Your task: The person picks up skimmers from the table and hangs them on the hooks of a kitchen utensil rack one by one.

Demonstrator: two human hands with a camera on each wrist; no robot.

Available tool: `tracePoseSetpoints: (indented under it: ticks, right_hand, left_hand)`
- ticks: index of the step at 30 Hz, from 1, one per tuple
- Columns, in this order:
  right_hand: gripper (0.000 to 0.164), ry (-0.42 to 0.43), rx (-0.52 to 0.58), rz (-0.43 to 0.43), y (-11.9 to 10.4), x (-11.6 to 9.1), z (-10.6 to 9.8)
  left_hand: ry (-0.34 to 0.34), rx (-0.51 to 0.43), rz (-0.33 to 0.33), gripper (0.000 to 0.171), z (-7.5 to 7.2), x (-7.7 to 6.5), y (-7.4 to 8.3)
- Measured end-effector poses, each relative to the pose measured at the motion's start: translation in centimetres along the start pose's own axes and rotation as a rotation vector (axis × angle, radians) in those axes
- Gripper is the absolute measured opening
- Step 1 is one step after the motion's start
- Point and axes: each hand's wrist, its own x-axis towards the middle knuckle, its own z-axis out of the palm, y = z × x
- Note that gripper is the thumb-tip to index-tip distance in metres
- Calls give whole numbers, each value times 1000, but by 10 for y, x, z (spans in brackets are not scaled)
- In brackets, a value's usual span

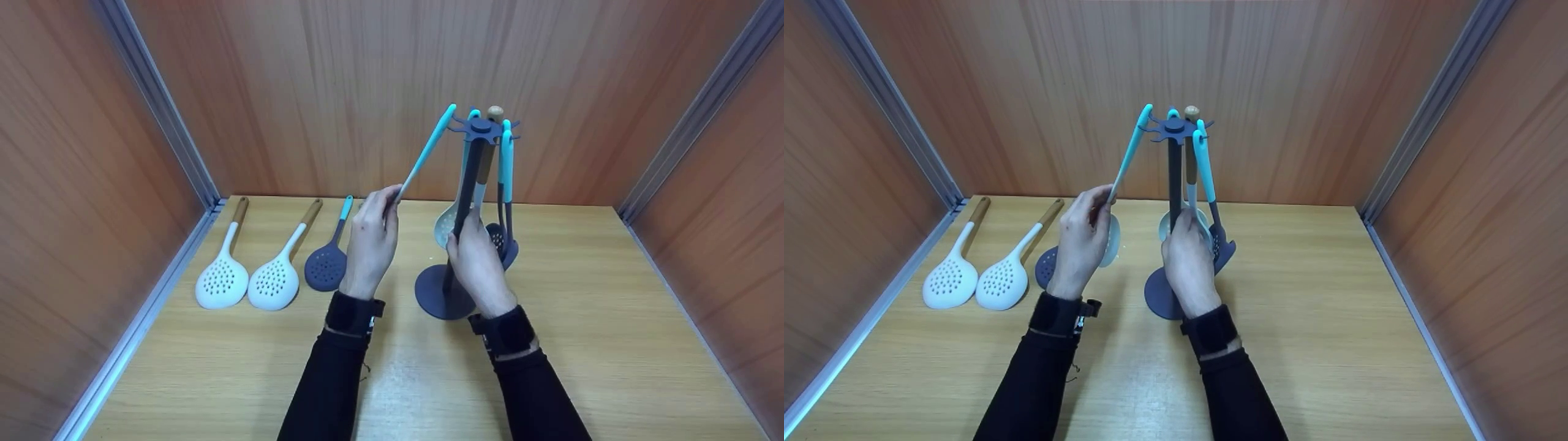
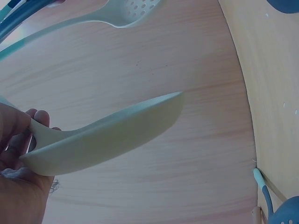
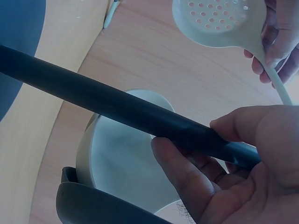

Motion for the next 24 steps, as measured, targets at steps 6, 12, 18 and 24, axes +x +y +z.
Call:
tracePoseSetpoints:
  ticks: [6, 12, 18, 24]
  right_hand:
    - [57, 2, 4, -5, 0, 0, 0]
    - [59, 9, 6, -5, 0, 0, 1]
    - [57, -4, 1, 19, -1, 0, 1]
    - [55, -19, 12, 41, -1, 1, 0]
  left_hand:
    - [-6, 16, 12, 32, 0, 0, 0]
    - [-6, 8, 42, 32, 0, 0, 0]
    - [-10, 11, 54, 32, 1, -1, 0]
    - [-15, 19, 50, 32, 1, -1, 0]
